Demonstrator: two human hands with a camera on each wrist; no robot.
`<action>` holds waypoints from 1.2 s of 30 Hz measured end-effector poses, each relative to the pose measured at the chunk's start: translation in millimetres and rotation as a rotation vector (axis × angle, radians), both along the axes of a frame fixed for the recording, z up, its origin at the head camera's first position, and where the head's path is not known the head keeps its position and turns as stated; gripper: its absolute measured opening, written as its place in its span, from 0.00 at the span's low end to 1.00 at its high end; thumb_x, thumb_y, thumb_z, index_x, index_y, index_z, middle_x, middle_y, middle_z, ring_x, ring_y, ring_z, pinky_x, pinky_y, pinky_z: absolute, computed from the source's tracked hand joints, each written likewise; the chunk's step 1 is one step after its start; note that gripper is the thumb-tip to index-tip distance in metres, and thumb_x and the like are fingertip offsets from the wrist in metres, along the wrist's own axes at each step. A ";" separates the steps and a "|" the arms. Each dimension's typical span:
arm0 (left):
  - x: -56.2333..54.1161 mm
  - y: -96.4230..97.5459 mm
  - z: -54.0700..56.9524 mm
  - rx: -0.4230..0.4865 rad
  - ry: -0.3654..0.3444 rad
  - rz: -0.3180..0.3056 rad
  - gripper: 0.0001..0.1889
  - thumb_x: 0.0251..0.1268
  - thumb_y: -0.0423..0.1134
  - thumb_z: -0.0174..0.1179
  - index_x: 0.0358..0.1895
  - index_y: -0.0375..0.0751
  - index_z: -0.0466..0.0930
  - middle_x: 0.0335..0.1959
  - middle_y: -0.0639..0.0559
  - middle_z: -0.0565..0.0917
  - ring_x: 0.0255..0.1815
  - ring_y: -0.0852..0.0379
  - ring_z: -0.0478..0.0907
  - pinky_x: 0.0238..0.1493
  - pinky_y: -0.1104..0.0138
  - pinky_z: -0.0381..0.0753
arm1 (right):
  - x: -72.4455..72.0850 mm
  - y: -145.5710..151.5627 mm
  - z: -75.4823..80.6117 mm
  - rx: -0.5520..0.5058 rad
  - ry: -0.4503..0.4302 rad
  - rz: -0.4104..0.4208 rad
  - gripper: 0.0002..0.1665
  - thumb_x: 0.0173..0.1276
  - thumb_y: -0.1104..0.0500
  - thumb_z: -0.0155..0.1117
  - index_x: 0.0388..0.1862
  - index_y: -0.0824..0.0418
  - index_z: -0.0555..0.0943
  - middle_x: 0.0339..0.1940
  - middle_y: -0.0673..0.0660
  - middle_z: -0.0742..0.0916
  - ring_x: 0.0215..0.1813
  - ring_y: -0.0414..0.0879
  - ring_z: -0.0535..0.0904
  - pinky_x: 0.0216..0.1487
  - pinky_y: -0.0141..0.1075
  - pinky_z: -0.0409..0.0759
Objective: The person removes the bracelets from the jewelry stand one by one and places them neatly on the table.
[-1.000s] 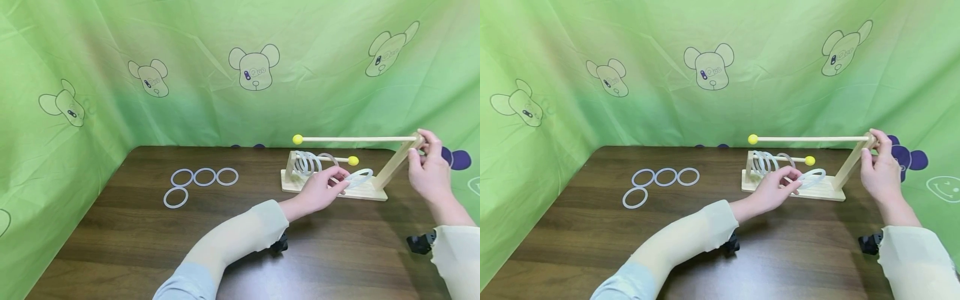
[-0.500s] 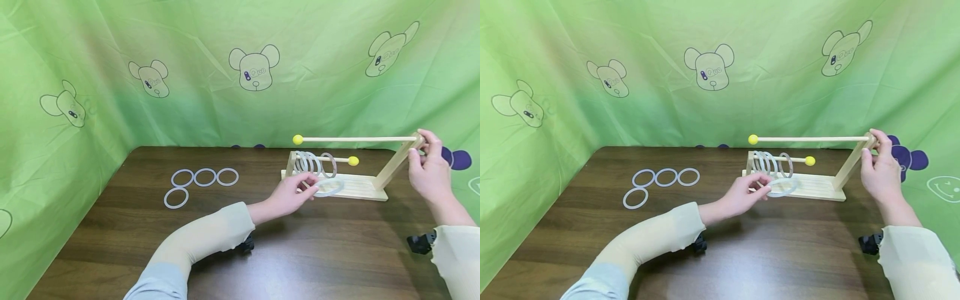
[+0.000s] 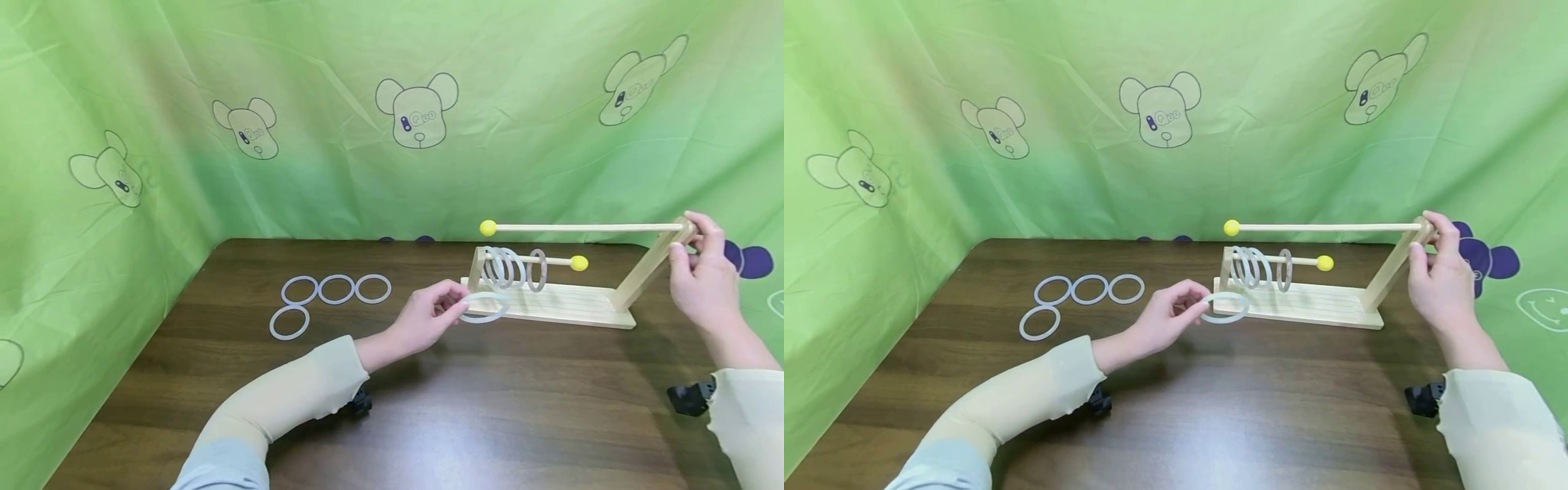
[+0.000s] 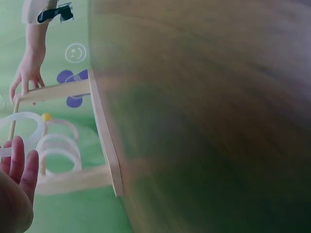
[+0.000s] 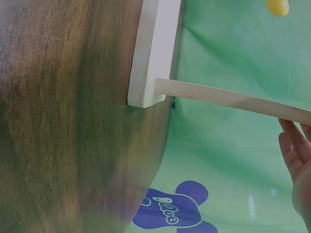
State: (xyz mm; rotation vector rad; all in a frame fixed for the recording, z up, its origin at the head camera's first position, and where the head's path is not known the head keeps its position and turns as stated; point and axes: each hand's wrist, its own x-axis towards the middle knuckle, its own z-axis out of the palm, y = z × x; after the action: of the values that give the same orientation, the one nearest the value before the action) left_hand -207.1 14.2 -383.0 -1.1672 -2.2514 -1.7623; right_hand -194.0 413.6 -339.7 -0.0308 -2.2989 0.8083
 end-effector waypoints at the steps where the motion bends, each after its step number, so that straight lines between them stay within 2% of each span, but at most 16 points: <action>1: -0.4 -4.6 0.1 0.005 -0.003 0.002 0.06 0.69 0.28 0.57 0.45 0.30 0.78 0.32 0.42 0.82 0.27 0.54 0.80 0.30 0.70 0.80 | -0.1 0.1 -0.2 0.001 -0.001 -0.002 0.30 0.75 0.59 0.46 0.74 0.53 0.57 0.56 0.37 0.75 0.35 0.12 0.64 0.33 0.16 0.60; 4: -0.9 -18.9 1.3 -0.001 -0.002 0.019 0.06 0.69 0.29 0.57 0.45 0.30 0.78 0.32 0.44 0.81 0.28 0.46 0.81 0.31 0.69 0.80 | -0.2 0.7 -0.8 -0.004 0.001 -0.002 0.30 0.75 0.59 0.46 0.74 0.52 0.57 0.53 0.31 0.73 0.35 0.12 0.64 0.35 0.15 0.60; 8: -2.0 -37.4 2.7 -0.023 0.037 0.043 0.06 0.68 0.29 0.58 0.45 0.31 0.78 0.32 0.46 0.81 0.28 0.42 0.81 0.30 0.67 0.81 | -1.0 1.8 -0.9 -0.008 0.000 -0.001 0.30 0.74 0.60 0.47 0.74 0.53 0.57 0.53 0.35 0.74 0.34 0.13 0.65 0.32 0.13 0.60; 10: -3.1 -46.2 3.1 -0.047 0.075 0.066 0.06 0.68 0.29 0.58 0.45 0.32 0.78 0.32 0.48 0.81 0.28 0.45 0.81 0.30 0.68 0.80 | -1.5 2.3 -0.8 -0.006 0.001 -0.004 0.30 0.74 0.60 0.47 0.74 0.53 0.57 0.53 0.35 0.74 0.34 0.13 0.65 0.32 0.13 0.60; 15: -6.4 -68.8 3.3 -0.109 0.180 0.141 0.05 0.68 0.30 0.59 0.44 0.37 0.79 0.30 0.52 0.82 0.25 0.58 0.76 0.27 0.68 0.77 | -2.2 2.9 -1.2 0.002 -0.004 -0.008 0.30 0.74 0.60 0.47 0.74 0.53 0.57 0.46 0.24 0.69 0.33 0.14 0.64 0.32 0.15 0.60; 17: -7.5 -78.0 3.4 -0.123 0.207 0.158 0.05 0.68 0.30 0.59 0.44 0.38 0.80 0.30 0.53 0.81 0.25 0.62 0.74 0.26 0.68 0.75 | -2.3 2.8 -1.4 0.004 -0.005 -0.008 0.30 0.74 0.60 0.47 0.74 0.53 0.57 0.46 0.24 0.69 0.33 0.15 0.64 0.31 0.15 0.60; 19: -8.1 -86.8 3.5 -0.133 0.224 0.166 0.05 0.67 0.30 0.59 0.44 0.37 0.80 0.30 0.52 0.82 0.25 0.63 0.72 0.25 0.68 0.74 | -2.1 2.3 -1.5 0.006 -0.012 -0.012 0.30 0.74 0.60 0.46 0.74 0.53 0.57 0.47 0.25 0.70 0.33 0.14 0.64 0.31 0.15 0.59; 23: -8.9 -103.0 3.5 -0.140 0.240 0.177 0.06 0.67 0.29 0.59 0.45 0.37 0.80 0.31 0.51 0.82 0.25 0.63 0.71 0.26 0.69 0.73 | -0.7 1.3 -1.2 0.008 -0.033 -0.019 0.31 0.75 0.59 0.46 0.75 0.53 0.56 0.56 0.41 0.76 0.34 0.14 0.63 0.33 0.16 0.60; 26: -10.3 -114.3 3.4 -0.154 0.244 0.190 0.06 0.67 0.29 0.59 0.45 0.38 0.80 0.31 0.52 0.82 0.24 0.62 0.71 0.25 0.69 0.72 | 0.4 0.1 -0.6 0.011 -0.038 -0.019 0.31 0.75 0.59 0.45 0.75 0.52 0.55 0.59 0.50 0.76 0.35 0.13 0.63 0.34 0.17 0.59; 31: -12.9 -132.9 4.9 -0.202 0.234 0.218 0.06 0.67 0.28 0.60 0.44 0.39 0.80 0.29 0.53 0.81 0.23 0.59 0.69 0.25 0.69 0.70 | 0.4 -1.2 0.4 0.013 -0.009 -0.010 0.30 0.75 0.60 0.46 0.74 0.54 0.56 0.55 0.41 0.75 0.35 0.13 0.63 0.33 0.14 0.60; 36: -15.8 -151.5 4.3 -0.258 0.229 0.240 0.06 0.67 0.30 0.60 0.45 0.38 0.81 0.28 0.54 0.81 0.24 0.61 0.68 0.26 0.69 0.69 | -0.3 -0.8 -0.7 0.014 -0.004 -0.014 0.30 0.75 0.60 0.46 0.74 0.54 0.57 0.57 0.42 0.76 0.35 0.13 0.63 0.34 0.15 0.59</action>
State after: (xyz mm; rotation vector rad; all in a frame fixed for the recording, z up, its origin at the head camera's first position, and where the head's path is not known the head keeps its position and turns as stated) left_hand -222.9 -137.3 -378.8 -1.0205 -2.4073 -1.2163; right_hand -194.2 412.8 -340.4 -0.0423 -2.3051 0.7851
